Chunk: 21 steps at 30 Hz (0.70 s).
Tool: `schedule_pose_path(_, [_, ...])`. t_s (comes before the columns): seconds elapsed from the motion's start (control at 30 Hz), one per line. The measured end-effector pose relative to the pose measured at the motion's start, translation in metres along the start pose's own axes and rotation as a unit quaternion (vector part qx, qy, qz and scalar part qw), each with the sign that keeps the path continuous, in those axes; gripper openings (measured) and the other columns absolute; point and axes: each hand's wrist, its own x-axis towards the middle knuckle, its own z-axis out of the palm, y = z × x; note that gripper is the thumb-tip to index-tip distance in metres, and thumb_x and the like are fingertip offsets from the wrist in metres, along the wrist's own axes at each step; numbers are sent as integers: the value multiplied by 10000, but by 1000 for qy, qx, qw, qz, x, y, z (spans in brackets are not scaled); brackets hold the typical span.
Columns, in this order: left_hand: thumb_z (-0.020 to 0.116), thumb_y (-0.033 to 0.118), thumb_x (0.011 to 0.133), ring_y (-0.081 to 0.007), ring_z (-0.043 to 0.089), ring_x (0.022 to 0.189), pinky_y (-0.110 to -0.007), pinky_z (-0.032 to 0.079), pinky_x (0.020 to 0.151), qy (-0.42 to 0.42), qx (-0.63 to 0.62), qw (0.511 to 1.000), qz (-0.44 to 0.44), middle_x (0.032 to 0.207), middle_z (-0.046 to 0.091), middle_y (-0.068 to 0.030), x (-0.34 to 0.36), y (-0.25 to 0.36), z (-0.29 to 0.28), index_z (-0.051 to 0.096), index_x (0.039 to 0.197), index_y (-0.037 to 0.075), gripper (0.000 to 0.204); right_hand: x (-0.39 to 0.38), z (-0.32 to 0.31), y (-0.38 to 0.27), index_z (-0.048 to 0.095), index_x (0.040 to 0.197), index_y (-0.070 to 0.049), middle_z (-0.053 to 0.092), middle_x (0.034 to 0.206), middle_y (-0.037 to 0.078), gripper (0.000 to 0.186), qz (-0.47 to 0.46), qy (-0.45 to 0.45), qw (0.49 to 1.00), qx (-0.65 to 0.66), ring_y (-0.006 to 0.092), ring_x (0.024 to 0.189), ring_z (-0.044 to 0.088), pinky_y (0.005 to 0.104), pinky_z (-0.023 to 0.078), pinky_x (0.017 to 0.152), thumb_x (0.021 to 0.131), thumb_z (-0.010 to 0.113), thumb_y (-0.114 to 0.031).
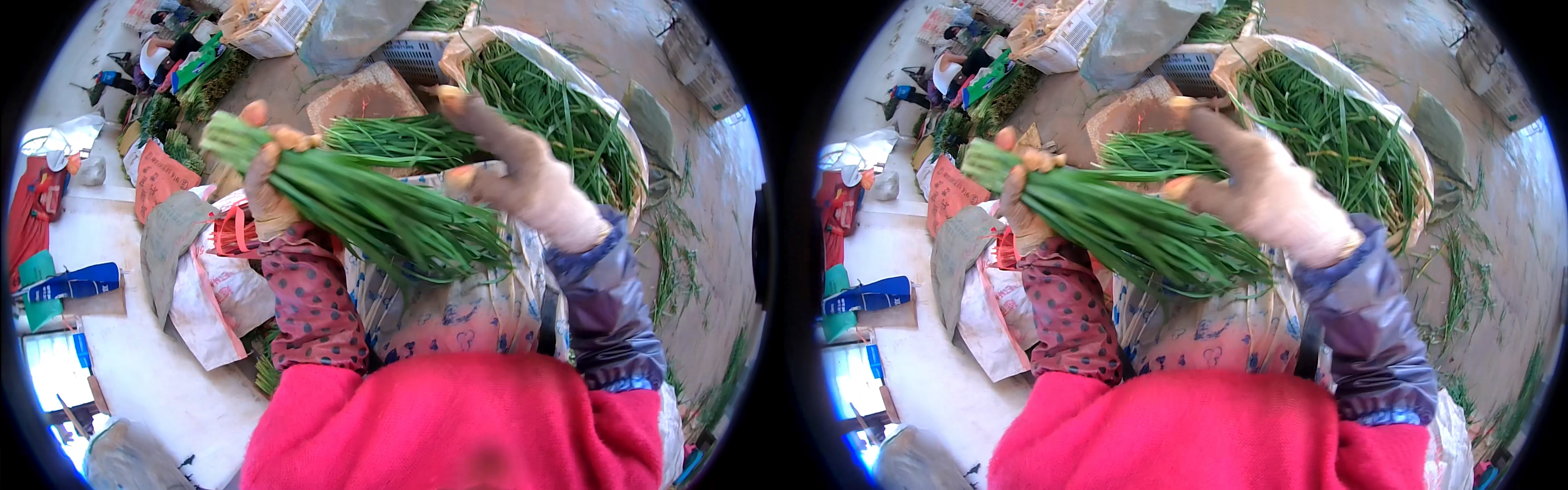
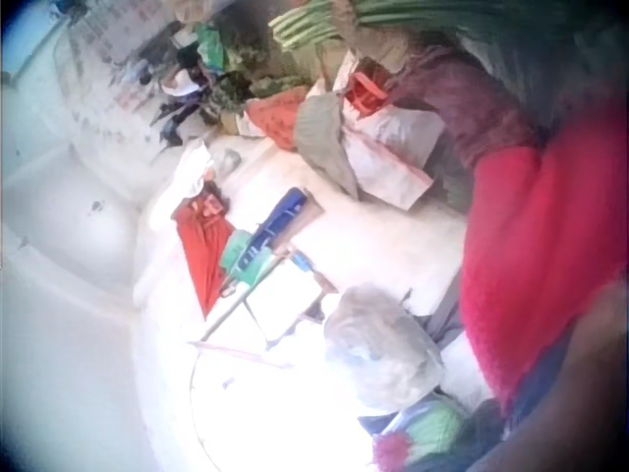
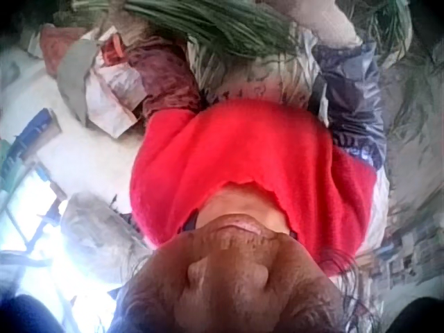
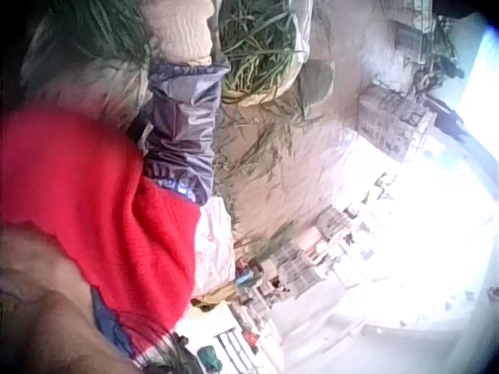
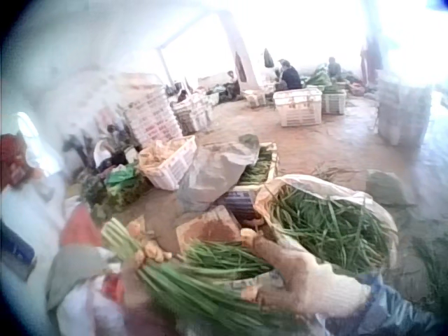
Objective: The person sorts through bundles of green onions, removes yellowed or damaged leaves by hand, aligns the stalks, and ties a bunch together using a red plastic strap on a wooden board.
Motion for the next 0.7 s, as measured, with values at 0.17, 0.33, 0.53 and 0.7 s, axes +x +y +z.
schedule_pose_path(0.17, [619,28,846,-233,619,796,-424,536,800,181,-11,979,-91,875,613,-138,36,-31,86,368,1333,77,550,35,47,-18,261,1413,-7,568,1115,296,1031,45,-58,997,8,420,1049,569,413,475,885,604,833,-292])
schedule_pose_path(0.33, [658,71,841,-229,639,815,-413,542,780,216,8,973,-86,909,645,-107,34,-50,64,486,1251,55,445,39,90,4,235,1435,-40,615,1063,250,1013,78,8,996,38,401,1000,609,419,497,841,623,797,-267])
schedule_pose_path(0.53, [752,129,795,-199,628,947,-322,536,808,225,119,965,-63,1096,620,-88,22,-57,85,503,1245,24,525,29,88,27,345,1389,-87,638,1078,203,841,94,52,994,31,342,1011,629,386,507,851,672,759,-237])
schedule_pose_path(0.7, [783,134,769,-209,456,1225,-349,438,963,224,293,928,53,1362,444,-133,13,-44,70,248,1452,70,871,31,68,25,425,1344,-60,640,1110,167,768,101,46,989,100,282,1022,638,354,505,862,669,768,-188])
